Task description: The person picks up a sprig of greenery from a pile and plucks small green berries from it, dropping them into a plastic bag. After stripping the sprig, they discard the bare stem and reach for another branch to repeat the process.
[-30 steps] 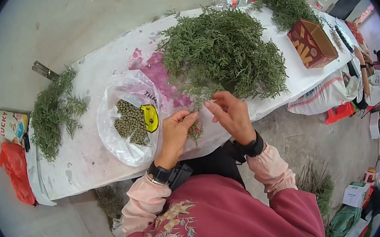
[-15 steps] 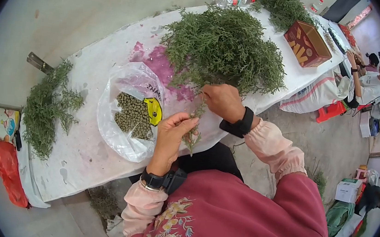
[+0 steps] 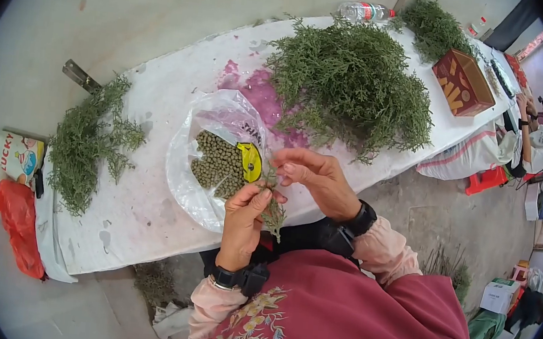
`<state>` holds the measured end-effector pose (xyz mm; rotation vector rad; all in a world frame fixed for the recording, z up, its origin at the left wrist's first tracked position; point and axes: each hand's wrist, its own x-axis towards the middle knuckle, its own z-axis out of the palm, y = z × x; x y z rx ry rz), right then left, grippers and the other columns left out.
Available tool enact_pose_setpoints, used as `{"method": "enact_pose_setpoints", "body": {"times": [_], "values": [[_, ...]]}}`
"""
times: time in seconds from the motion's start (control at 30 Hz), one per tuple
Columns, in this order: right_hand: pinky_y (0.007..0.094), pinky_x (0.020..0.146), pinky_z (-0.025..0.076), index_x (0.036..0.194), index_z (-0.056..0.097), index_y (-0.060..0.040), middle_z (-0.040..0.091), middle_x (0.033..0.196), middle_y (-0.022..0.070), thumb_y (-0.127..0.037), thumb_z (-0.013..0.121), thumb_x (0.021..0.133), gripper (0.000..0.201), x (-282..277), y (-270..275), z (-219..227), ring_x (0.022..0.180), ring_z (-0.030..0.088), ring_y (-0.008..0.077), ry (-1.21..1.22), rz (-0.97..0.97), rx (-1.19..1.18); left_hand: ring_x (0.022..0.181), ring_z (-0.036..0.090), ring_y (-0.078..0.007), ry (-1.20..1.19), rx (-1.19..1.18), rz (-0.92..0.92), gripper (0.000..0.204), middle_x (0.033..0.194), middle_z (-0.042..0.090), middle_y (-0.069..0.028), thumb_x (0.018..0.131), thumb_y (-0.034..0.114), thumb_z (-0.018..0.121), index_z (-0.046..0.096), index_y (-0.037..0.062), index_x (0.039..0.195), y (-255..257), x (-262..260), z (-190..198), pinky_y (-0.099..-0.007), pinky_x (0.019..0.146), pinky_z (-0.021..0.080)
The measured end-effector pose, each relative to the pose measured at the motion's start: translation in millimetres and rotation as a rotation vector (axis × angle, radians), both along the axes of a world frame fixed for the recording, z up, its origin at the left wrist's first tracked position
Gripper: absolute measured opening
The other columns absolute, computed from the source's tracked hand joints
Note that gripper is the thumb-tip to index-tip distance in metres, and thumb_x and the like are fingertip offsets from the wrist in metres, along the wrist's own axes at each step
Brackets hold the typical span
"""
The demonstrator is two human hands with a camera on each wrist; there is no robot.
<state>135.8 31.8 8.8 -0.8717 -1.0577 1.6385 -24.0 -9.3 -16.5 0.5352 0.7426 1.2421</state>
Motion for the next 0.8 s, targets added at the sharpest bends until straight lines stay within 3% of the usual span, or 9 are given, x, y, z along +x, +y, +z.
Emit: {"method": "enact_pose_setpoints", "body": {"times": [0.1,0.23,0.6,0.8], "values": [[0.0212,0.062,0.045,0.104,0.061,-0.001,0.062,0.09,0.0014,-0.014,0.061,0.086,0.022,-4,-1,-4,0.077,0.054,0.0059,0.104,0.017,-0.072,0.076,0.062,-0.0152,-0.023,-0.05,-0.041,0.016,0.086,0.064,-0.0103,0.088,0.009,0.058,0.06,-0.0011,0.099,-1,1,2,-0.0234,0.068,0.047],[0.0227,0.068,0.046,0.103,0.06,0.0008,0.062,0.089,0.0036,-0.011,0.061,0.086,0.021,-3,-5,-3,0.08,0.057,0.0082,0.151,0.053,-0.106,0.076,0.062,-0.0155,0.004,-0.103,-0.074,0.016,0.085,0.065,-0.011,0.088,0.01,0.056,0.06,-0.0006,0.1,-6,7,-2,-0.0238,0.068,0.048],[0.0175,0.052,0.042,0.093,0.061,-0.0001,0.062,0.079,0.0012,-0.004,0.061,0.083,0.011,8,-13,-8,0.068,0.055,0.0049,0.075,0.005,-0.115,0.075,0.062,-0.0135,0.099,-0.088,-0.132,0.014,0.085,0.065,-0.0101,0.088,0.007,0.056,0.061,-0.0006,0.099,-9,24,-2,-0.0246,0.066,0.049],[0.0186,0.06,0.043,0.095,0.061,0.0002,0.061,0.081,0.0007,-0.005,0.061,0.083,0.012,14,-13,-13,0.072,0.055,0.0057,0.062,0.011,-0.077,0.072,0.061,-0.0119,0.202,-0.056,-0.115,0.014,0.085,0.065,-0.0093,0.088,0.008,0.057,0.062,-0.001,0.098,-9,25,-2,-0.0233,0.064,0.049]]}}
